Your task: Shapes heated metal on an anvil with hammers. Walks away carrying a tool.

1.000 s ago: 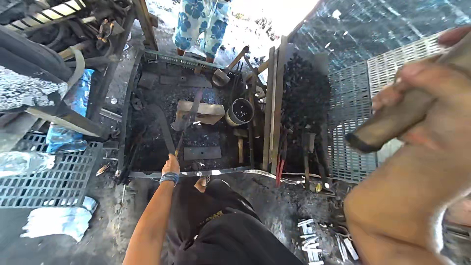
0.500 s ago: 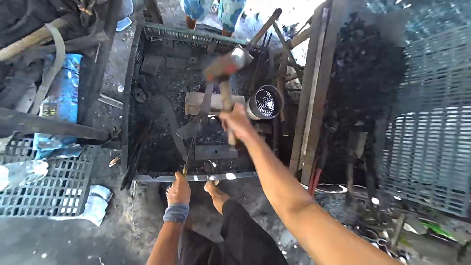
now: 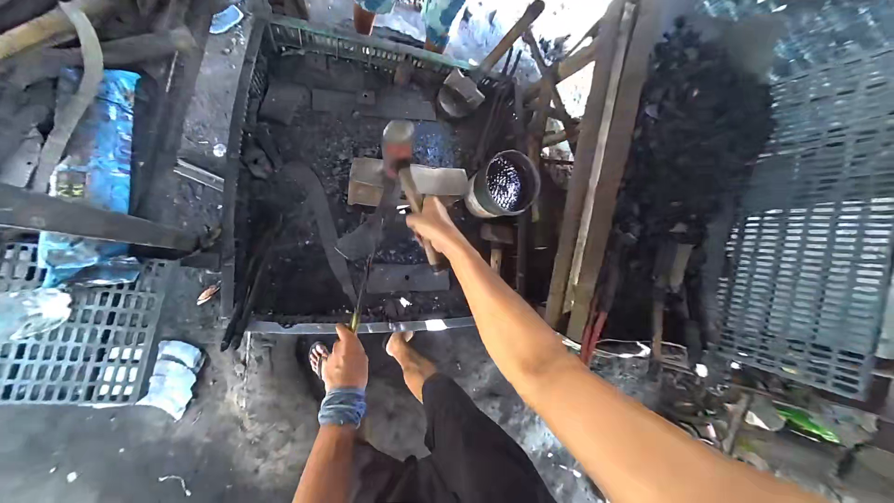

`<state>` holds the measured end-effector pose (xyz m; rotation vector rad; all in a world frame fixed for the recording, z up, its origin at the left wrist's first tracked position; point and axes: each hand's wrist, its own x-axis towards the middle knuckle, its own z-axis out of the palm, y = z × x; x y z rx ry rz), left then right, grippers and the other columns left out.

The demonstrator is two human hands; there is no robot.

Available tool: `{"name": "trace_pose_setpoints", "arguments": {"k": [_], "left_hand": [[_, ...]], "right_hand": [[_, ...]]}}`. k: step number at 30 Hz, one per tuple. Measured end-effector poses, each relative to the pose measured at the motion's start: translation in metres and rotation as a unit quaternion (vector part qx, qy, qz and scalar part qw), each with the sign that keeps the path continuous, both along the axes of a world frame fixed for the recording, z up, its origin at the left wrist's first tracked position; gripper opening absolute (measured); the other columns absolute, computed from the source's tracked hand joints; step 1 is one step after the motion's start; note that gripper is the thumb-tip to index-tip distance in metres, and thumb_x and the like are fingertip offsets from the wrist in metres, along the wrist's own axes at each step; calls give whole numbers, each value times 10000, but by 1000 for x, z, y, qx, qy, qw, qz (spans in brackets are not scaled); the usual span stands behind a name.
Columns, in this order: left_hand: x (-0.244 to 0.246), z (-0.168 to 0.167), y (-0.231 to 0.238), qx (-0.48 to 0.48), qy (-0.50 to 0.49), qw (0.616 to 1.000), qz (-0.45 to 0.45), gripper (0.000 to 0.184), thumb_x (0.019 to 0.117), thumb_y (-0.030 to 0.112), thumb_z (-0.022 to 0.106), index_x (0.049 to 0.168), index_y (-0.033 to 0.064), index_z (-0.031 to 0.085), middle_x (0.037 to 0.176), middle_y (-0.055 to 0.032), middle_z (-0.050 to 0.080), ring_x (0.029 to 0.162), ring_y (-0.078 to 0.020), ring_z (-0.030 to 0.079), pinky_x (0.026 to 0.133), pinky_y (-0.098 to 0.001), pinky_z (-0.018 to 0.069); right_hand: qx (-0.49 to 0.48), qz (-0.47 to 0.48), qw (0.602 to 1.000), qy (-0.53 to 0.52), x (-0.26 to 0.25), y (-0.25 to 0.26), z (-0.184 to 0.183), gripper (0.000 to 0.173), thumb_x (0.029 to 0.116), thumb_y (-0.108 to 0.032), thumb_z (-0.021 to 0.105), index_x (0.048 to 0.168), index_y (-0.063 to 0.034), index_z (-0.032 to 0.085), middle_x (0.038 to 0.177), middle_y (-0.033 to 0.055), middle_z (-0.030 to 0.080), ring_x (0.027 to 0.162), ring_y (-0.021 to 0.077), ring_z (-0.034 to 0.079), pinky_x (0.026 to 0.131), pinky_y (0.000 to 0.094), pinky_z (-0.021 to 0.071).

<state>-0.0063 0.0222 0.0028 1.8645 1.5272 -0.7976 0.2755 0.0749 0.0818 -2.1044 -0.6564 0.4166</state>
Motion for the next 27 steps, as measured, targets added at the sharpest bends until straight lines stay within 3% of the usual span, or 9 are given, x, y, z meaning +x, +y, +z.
{"name": "trace_pose_setpoints", "arguments": {"k": [3, 8, 11, 14, 17, 19, 20, 23, 27], "left_hand": [[0, 18, -4, -14, -8, 1000, 8, 516, 1102, 287, 419, 1576, 102, 331, 1183, -215, 717, 1041, -398, 736, 861, -574, 602], [-3, 23, -5, -35, -31, 999, 21, 541, 1080, 220, 451, 1578, 75, 299, 1221, -223, 705, 1095, -390, 724, 910, -560, 592], [-5, 22, -5, -18, -16, 1000, 12, 537, 1074, 231, 457, 1573, 98, 311, 1200, -206, 717, 1072, -379, 735, 888, -553, 602], [-4, 12, -10, -5, 3, 1000, 3, 523, 1086, 255, 443, 1572, 102, 322, 1154, -206, 730, 1030, -385, 745, 857, -554, 611], [-2, -1, -15, -1, 8, 1000, 5, 519, 1093, 262, 447, 1568, 82, 342, 1145, -213, 729, 1010, -387, 746, 837, -549, 613], [-3, -3, -19, 6, 11, 1000, 0, 501, 1093, 264, 447, 1548, 72, 368, 1144, -203, 730, 1014, -378, 746, 838, -542, 613], [-6, 2, -21, 10, 12, 1000, -6, 499, 1093, 274, 448, 1543, 71, 378, 1131, -203, 734, 1013, -379, 746, 837, -545, 613], [-10, 12, -17, 19, 6, 1000, -2, 474, 1093, 292, 433, 1522, 93, 404, 1110, -202, 737, 1009, -384, 745, 825, -555, 615], [-26, 1, -21, 9, 5, 1000, -9, 511, 1091, 301, 416, 1563, 116, 357, 1167, -195, 732, 1062, -383, 735, 872, -566, 602]], "right_hand": [[-86, 34, 968, 234, 16, 22, 80, 466, 892, -98, 685, 1316, -27, 505, 796, 125, 621, 550, 220, 615, 513, 389, 571], [-51, 77, 994, -63, 38, -23, 254, 623, 890, -186, 740, 1441, -76, 471, 1032, 149, 666, 672, 249, 691, 593, 462, 632], [-54, 58, 972, -222, 51, -25, 290, 538, 925, -252, 703, 1381, -66, 485, 1020, 101, 668, 693, 188, 697, 624, 424, 629], [-19, 10, 961, -276, 47, -8, 225, 527, 912, -157, 672, 1371, 30, 490, 1003, 138, 685, 803, 209, 694, 739, 406, 597], [-144, 1, 984, -106, 8, -14, 82, 558, 991, -203, 637, 1451, 16, 410, 1005, 235, 680, 844, 367, 705, 735, 543, 589], [-175, 3, 982, 67, -5, -22, -18, 497, 948, -218, 657, 1382, -49, 483, 906, 215, 657, 685, 344, 666, 576, 516, 569], [-162, -1, 977, 139, -2, -23, -37, 464, 907, -204, 667, 1323, -64, 514, 824, 172, 629, 583, 287, 629, 502, 453, 552], [-99, 8, 979, 176, 27, 2, 65, 441, 887, -144, 687, 1289, -35, 541, 800, 134, 635, 559, 241, 625, 514, 425, 570], [-22, 49, 998, -20, 57, -15, 229, 455, 876, -172, 732, 1279, -34, 572, 897, 121, 672, 600, 233, 658, 543, 439, 605]]}}
